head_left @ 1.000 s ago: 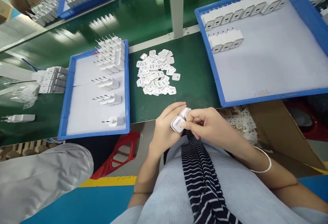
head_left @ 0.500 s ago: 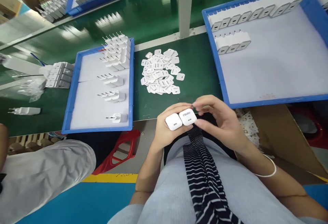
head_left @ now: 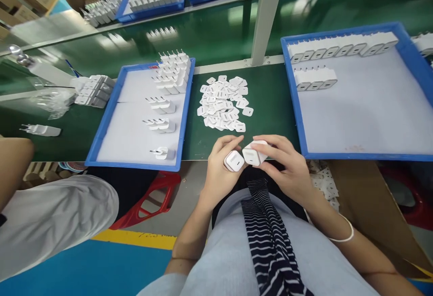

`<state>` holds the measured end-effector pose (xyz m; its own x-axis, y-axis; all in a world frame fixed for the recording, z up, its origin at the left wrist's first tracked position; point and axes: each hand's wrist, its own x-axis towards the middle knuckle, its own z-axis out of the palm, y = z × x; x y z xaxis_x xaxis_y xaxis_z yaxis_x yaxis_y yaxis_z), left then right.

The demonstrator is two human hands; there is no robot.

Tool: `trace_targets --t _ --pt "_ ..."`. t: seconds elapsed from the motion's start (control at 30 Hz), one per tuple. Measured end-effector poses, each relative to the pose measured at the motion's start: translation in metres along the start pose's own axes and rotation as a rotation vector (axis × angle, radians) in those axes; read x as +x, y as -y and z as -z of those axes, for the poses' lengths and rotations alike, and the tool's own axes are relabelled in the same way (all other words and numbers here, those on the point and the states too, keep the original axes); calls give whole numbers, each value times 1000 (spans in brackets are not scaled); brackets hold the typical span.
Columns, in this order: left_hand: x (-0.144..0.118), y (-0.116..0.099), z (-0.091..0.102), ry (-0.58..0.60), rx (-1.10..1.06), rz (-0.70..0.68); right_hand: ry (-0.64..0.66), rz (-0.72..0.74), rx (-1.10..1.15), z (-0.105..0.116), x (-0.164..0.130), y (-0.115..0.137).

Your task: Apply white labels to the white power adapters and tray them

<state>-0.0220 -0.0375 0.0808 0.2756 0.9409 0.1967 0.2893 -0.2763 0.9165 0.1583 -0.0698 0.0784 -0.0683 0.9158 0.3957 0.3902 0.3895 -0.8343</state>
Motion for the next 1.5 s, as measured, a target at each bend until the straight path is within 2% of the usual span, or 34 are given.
trace_targets --t 0.1,0.23,0.37,0.5,0.77,0.87,0.93,1.0,1.07,1.13,1.17,1.27,1.33,1.4,1.5 --pt "-1 -4 4 62 194 38 71 233 -393 4 6 6" --pt "-2 -12 8 99 454 143 135 373 -621 -6 5 11" --pt "-2 -14 10 151 623 217 102 421 -662 -21 0 8" --pt "-2 -9 15 183 688 262 101 472 -638 -33 2 3" --pt "6 -6 43 99 672 260 62 537 -608 -60 22 10" --pt "5 -4 59 60 687 239 143 459 -465 -70 39 7" --pt "2 -7 79 33 646 209 259 331 -228 -78 59 -2" --pt "0 -14 107 26 574 204 359 117 76 -88 83 -13" --pt "-2 -23 139 2 546 235 423 -174 324 -99 106 -21" --pt "-1 -27 169 -91 589 256 482 -389 423 -107 127 -24" --pt "2 -27 181 -155 623 258 502 -440 423 -110 137 -24" --pt "19 -13 210 -320 711 263 474 -439 332 -115 166 -19" --pt "39 3 223 -358 733 293 421 -396 233 -118 186 -16" --pt "64 20 234 -311 764 348 368 -330 98 -124 206 -14" --pt "100 42 247 -147 860 445 318 -213 -97 -139 228 -11"
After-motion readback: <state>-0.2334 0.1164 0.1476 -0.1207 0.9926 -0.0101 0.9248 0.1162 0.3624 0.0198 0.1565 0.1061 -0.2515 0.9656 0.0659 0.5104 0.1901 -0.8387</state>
